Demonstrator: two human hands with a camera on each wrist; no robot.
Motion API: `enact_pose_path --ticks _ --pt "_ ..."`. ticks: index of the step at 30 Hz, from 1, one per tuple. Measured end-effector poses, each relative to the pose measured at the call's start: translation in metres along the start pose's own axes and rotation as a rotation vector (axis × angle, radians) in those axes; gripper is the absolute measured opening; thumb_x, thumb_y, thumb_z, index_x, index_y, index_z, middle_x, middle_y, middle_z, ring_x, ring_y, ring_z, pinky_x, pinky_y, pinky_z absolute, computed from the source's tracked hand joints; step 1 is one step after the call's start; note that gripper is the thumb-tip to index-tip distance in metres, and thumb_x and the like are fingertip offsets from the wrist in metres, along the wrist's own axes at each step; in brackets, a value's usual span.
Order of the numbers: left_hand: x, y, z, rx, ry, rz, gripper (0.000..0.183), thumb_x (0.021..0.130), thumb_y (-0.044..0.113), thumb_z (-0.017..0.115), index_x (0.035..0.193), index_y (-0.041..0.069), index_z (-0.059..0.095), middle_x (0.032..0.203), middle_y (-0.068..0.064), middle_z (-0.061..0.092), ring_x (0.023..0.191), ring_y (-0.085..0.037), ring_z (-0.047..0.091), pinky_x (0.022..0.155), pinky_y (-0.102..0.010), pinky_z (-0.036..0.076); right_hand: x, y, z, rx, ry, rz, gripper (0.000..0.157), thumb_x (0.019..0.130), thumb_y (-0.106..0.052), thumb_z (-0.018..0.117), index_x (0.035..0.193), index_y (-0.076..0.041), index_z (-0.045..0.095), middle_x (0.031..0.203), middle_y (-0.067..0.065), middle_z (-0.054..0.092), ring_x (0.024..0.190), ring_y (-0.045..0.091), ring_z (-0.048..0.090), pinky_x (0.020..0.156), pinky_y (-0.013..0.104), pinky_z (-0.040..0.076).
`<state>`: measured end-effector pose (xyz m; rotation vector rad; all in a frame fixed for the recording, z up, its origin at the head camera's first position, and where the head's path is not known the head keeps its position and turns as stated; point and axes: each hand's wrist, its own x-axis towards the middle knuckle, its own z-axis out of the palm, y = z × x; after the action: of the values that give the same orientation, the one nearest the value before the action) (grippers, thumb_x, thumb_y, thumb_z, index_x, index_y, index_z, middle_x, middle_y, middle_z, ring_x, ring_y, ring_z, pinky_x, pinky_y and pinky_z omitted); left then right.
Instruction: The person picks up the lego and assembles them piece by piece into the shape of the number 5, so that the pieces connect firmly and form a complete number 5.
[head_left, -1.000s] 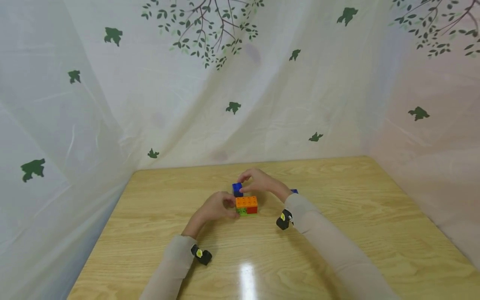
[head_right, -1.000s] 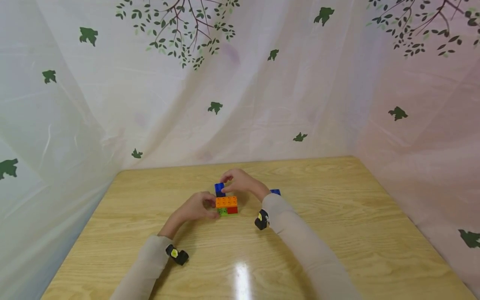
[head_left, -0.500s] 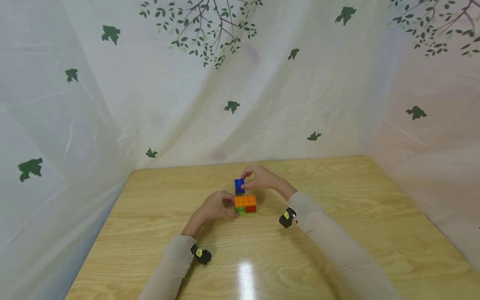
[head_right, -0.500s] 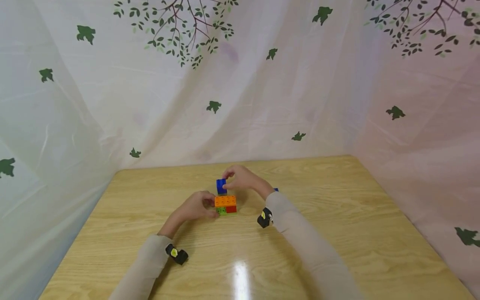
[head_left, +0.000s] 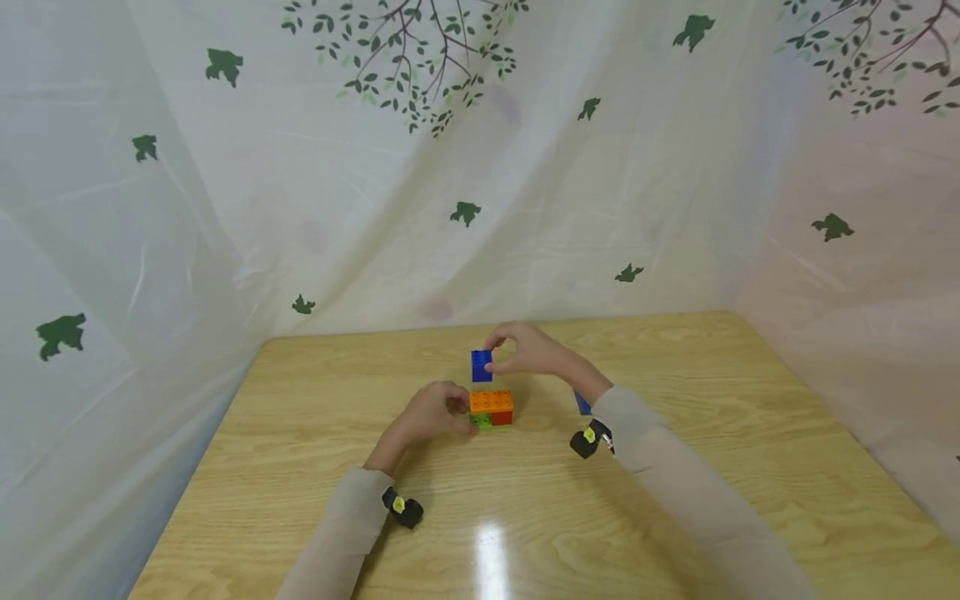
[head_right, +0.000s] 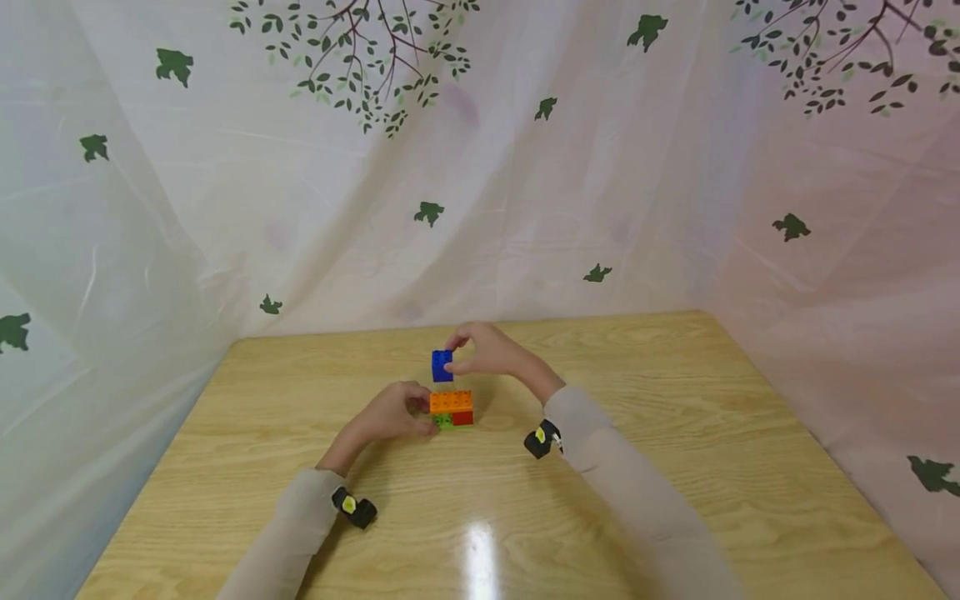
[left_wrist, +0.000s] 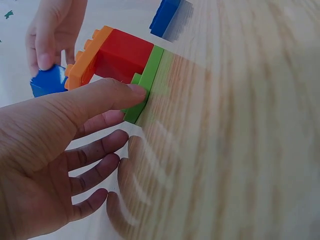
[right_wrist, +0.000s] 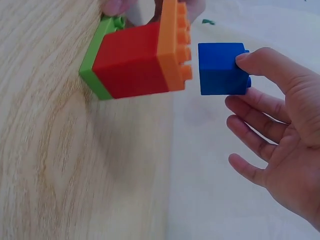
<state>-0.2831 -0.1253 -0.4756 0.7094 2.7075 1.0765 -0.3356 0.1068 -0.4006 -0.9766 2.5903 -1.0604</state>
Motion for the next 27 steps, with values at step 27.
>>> enact_pose_path --ticks 27 --pt "-0.001 0.002 0.001 0.003 0.007 -0.006 0.026 0.073 0.020 0.090 0.090 0.010 0.073 0.091 -0.001 0.070 0.084 -0.012 0.060 0.081 -0.032 0.053 -0.030 -0.016 0.020 0.003 0.003 -0.073 0.029 0.086 -0.018 0.080 0.112 -0.008 0.071 0.107 0.005 0.071 0.110 0.036 0.063 0.100 0.055 0.051"
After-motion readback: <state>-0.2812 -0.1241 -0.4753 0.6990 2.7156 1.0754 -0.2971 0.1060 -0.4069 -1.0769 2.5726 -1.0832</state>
